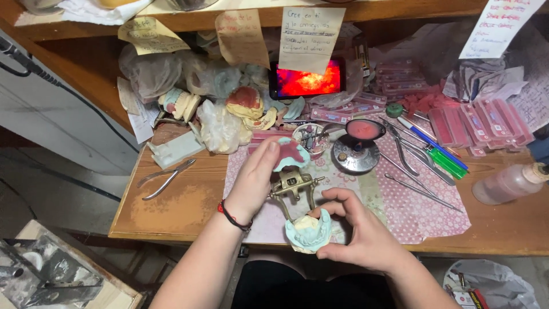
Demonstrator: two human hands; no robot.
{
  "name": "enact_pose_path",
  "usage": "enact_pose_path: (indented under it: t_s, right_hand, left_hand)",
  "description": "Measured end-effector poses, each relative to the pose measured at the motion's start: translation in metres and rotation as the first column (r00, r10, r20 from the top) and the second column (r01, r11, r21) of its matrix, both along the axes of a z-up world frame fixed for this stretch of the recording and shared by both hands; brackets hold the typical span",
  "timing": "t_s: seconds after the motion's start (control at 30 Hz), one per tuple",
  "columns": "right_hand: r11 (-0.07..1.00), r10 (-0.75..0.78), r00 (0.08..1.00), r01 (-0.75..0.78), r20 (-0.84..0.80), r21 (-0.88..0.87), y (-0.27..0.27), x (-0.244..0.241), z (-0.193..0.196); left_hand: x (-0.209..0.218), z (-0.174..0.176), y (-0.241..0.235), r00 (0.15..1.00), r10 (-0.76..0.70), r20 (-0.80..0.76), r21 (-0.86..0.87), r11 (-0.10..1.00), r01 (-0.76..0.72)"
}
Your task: Applying a liquid substance to a dental mold and refining it with a small tool on a laboratory bench.
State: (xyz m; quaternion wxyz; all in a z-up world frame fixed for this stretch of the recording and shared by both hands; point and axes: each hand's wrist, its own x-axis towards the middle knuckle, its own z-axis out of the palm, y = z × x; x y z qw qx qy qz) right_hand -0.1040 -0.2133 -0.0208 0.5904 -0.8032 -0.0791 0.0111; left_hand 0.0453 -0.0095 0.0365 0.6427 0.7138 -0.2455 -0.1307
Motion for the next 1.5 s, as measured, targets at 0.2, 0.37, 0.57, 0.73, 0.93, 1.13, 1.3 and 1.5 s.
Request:
enact_pose_path:
  t_s: [0.2,0.37,0.57,0.73,0.93,1.13,1.3,1.5]
  right_hand:
    - [0.999,0.026,1.0,-0.026,0.006,-0.031,0.0,0.0,-0.004]
    - [0.997,0.047,0.999,-0.046,0.021,-0.067,0.001,0.001,-0.003]
    - [0.995,0.043,0.999,-0.042,0.011,-0.091,0.002,0.001,-0.003]
    - [0.998,0.069,0.997,-0.068,0.03,-0.01,0.002,0.002,-0.003]
    - [0.974,-0.211,0.975,0.215,-0.065,0.069,0.014,0.01,0.011]
    - [0.94,-0.335,0.942,0.335,-0.019,0.059,0.042,0.006,0.025]
    - [0.898,-0.268,0.963,0.261,-0.032,0.354,0.049,0.01,0.009]
    - [0.877,-0.237,0.969,0.186,0.063,0.444,0.059,0.025,-0.001]
  left_hand:
    - [0.006,0.003,0.009,0.999,0.03,0.035,0.04,0.999,-0.031]
    - [0.0,0.008,0.01,0.996,0.073,0.049,0.185,0.979,-0.08]
    - [-0.015,0.017,0.006,0.931,0.155,0.331,0.338,0.902,-0.27]
    - [-0.013,0.009,0.01,0.92,0.133,0.368,0.223,0.948,-0.226]
    - [-0.027,0.003,0.019,0.942,0.104,0.319,0.079,0.987,-0.136]
    - [-0.035,-0.019,0.027,0.983,0.035,0.181,-0.256,0.967,0.013]
    - [-0.035,-0.025,0.037,0.972,0.026,0.235,-0.311,0.949,0.05]
    - [-0.037,-0.036,0.048,0.911,0.113,0.397,-0.284,0.959,0.005]
